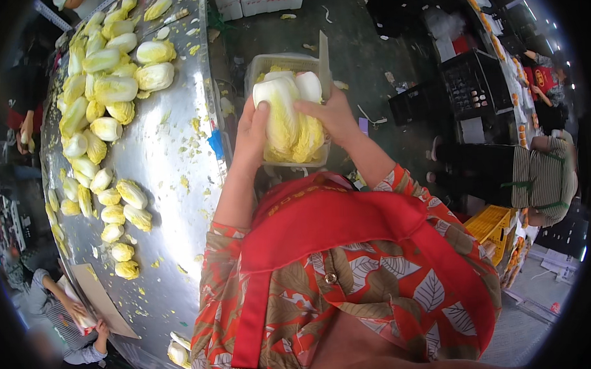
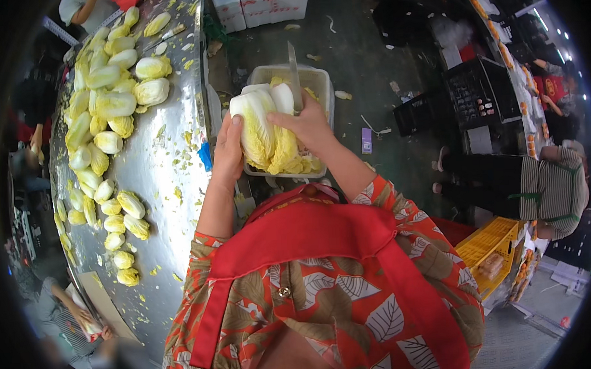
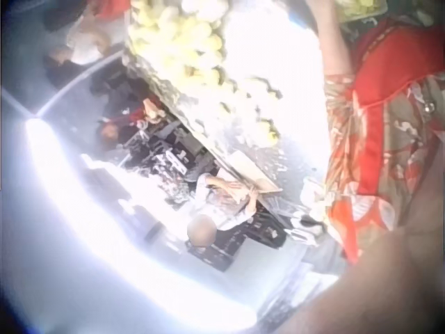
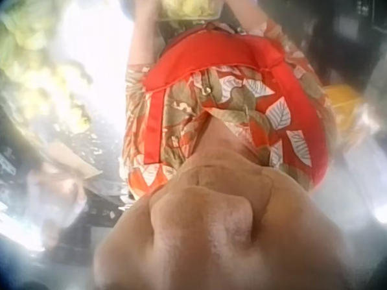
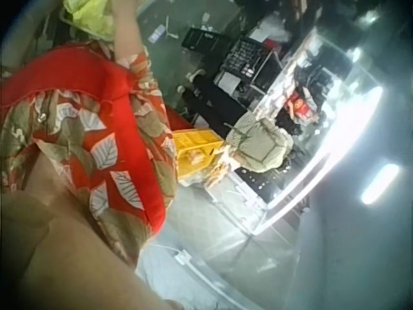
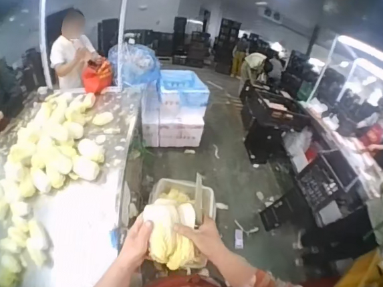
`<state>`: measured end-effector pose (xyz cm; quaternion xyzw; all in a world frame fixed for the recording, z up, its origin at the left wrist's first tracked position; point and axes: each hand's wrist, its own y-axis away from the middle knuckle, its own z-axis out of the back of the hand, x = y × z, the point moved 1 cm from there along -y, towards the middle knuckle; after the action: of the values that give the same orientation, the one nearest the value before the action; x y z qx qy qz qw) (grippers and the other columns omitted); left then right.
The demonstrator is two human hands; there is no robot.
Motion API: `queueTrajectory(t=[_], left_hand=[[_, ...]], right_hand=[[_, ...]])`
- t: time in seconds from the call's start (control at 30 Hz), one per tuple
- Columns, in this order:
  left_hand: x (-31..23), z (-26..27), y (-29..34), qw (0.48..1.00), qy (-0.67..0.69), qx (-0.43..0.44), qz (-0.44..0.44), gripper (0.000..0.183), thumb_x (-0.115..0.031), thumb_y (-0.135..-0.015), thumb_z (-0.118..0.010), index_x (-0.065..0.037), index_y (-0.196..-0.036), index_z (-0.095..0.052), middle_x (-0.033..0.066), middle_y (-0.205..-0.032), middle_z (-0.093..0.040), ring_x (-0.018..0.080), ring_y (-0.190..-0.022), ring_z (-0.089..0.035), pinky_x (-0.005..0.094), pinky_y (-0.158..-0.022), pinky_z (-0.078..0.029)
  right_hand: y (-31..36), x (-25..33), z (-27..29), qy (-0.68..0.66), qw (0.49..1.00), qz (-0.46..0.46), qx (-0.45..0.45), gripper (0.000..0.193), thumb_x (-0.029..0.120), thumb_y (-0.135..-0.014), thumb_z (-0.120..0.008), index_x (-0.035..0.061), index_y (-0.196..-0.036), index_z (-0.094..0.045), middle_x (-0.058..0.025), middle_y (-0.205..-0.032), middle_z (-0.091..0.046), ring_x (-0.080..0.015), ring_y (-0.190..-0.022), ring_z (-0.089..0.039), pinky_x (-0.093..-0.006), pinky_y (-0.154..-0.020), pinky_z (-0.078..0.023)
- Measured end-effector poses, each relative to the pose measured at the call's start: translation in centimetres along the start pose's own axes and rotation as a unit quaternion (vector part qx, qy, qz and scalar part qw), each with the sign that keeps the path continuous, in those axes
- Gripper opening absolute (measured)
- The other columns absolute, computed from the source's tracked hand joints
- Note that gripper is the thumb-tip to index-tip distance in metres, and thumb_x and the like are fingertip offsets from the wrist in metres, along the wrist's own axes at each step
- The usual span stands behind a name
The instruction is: The person repeatedly picks up napa cabbage heads from a metal table, uses a knife to peel away the outer leaves, and places the trimmed cabbage into a white plastic bin. The process is repeated continuously throughout the clip.
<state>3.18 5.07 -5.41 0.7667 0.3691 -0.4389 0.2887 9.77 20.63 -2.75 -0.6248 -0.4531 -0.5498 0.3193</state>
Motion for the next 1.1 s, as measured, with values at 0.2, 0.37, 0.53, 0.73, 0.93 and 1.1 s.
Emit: queueTrajectory(t=[0.2, 0.37, 0.53, 0.73, 0.93, 1.1], left_hand=[[1.9, -3.1, -1.7, 0.997, -0.075, -0.023, 0.021, 0.043, -0.022, -0.095, -0.051, -0.003, -0.133, -0.042, 0.0103, -0.118, -0.056, 0.0169, -0.103, -0.056, 0.0308, -0.086, -0.047], [3.7, -4.7, -2.7, 0.996, -0.029, -0.038, 0.071, 0.042, -0.024, -0.097, -0.048, -0.001, -0.131, -0.044, 0.0103, -0.118, -0.056, 0.0162, -0.102, -0.056, 0.0305, -0.087, -0.047], [5.1, -6.5, -4.1, 0.995, -0.036, -0.061, 0.073, 0.044, -0.025, -0.095, -0.05, -0.001, -0.131, -0.044, 0.0102, -0.119, -0.056, 0.0178, -0.104, -0.056, 0.0311, -0.087, -0.046], [6.1, -8.2, -4.5, 0.957, -0.279, -0.079, -0.027, 0.068, -0.02, -0.076, -0.073, 0.0, -0.133, -0.042, 0.0123, -0.123, -0.054, 0.0188, -0.107, -0.054, 0.0307, -0.092, -0.044], [4.4, -6.3, -3.5, 0.978, -0.148, -0.144, -0.029, 0.058, -0.015, -0.084, -0.061, -0.002, -0.136, -0.038, 0.0128, -0.122, -0.053, 0.0198, -0.11, -0.053, 0.0319, -0.094, -0.044], [3.6, -5.0, -4.5, 0.986, -0.112, -0.117, -0.047, 0.056, -0.014, -0.087, -0.056, -0.004, -0.138, -0.036, 0.0122, -0.125, -0.05, 0.0197, -0.112, -0.051, 0.032, -0.095, -0.042]], right_hand=[[-0.7, -0.3, 3.7, -0.055, 0.996, -0.068, 0.002, 0.053, 0.015, -0.072, -0.078, 0.0015, -0.118, -0.055, -0.0085, -0.107, -0.062, -0.0175, -0.096, -0.06, -0.0311, -0.083, -0.049], [-2.3, -1.0, 8.4, -0.104, 0.983, -0.137, 0.063, 0.046, 0.015, -0.074, -0.074, -0.0006, -0.114, -0.058, -0.0084, -0.102, -0.064, -0.0182, -0.088, -0.062, -0.0313, -0.08, -0.049], [-4.1, -0.9, 11.1, 0.031, 0.999, -0.029, 0.004, 0.043, 0.006, -0.072, -0.064, -0.0011, -0.114, -0.059, -0.0087, -0.101, -0.064, -0.0159, -0.09, -0.061, -0.0288, -0.079, -0.048], [-4.5, -0.4, 11.8, 0.139, 0.989, 0.059, -0.003, 0.045, 0.001, -0.071, -0.058, 0.0041, -0.116, -0.06, -0.007, -0.102, -0.064, -0.0146, -0.09, -0.06, -0.0269, -0.079, -0.047], [-6.9, -3.0, 14.4, 0.047, 0.995, 0.003, -0.093, 0.046, -0.001, -0.07, -0.056, 0.0034, -0.116, -0.059, -0.0073, -0.106, -0.063, -0.0141, -0.096, -0.06, -0.0262, -0.083, -0.047], [-11.4, -9.2, 15.2, 0.261, 0.95, 0.142, -0.098, 0.055, 0.022, -0.071, -0.075, 0.0036, -0.12, -0.058, -0.007, -0.104, -0.064, -0.0134, -0.09, -0.062, -0.0259, -0.077, -0.049]])
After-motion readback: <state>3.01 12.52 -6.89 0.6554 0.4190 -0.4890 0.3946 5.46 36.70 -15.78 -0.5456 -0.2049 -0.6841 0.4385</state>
